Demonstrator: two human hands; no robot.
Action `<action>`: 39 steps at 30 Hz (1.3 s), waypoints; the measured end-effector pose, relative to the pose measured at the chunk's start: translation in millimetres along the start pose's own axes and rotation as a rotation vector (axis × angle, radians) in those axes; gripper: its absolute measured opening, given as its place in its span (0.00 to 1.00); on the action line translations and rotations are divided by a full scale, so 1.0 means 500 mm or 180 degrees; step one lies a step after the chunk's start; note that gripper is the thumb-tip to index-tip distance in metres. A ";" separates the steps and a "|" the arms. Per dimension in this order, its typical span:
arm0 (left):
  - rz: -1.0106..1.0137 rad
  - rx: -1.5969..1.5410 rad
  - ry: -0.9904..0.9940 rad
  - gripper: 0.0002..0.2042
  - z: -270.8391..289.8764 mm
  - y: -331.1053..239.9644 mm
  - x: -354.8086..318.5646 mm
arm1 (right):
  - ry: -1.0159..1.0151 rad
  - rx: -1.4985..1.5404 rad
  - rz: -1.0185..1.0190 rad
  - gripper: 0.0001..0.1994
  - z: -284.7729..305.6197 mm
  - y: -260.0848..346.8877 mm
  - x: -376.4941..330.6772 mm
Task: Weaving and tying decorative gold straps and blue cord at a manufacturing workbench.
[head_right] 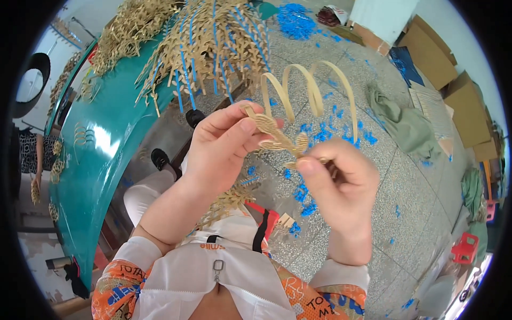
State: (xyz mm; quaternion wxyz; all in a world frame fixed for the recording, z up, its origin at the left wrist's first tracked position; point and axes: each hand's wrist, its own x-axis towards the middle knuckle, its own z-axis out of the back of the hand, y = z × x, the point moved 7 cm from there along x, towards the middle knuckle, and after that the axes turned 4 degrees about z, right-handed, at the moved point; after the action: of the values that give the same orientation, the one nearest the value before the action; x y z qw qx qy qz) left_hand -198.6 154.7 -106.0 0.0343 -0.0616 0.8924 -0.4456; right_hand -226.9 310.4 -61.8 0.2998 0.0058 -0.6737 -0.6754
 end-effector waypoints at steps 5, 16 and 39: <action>-0.0125 -0.0345 0.0754 0.15 -0.069 0.013 -0.022 | -0.0299 0.0333 -0.0002 0.04 -0.005 -0.015 -0.034; -0.0630 0.0260 0.0913 0.17 -0.094 -0.005 -0.044 | -0.0360 0.0198 0.0350 0.04 -0.016 0.002 -0.057; -0.0222 -0.0084 0.0238 0.09 -0.079 -0.013 -0.051 | -0.0349 0.0769 0.0139 0.14 -0.018 -0.024 -0.079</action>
State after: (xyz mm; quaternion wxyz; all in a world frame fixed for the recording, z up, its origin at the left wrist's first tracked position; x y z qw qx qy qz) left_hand -177.6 185.7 -76.8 -0.0155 -0.0765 0.8962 -0.4368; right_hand -195.8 317.6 -89.2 0.2743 -0.0098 -0.7655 -0.5820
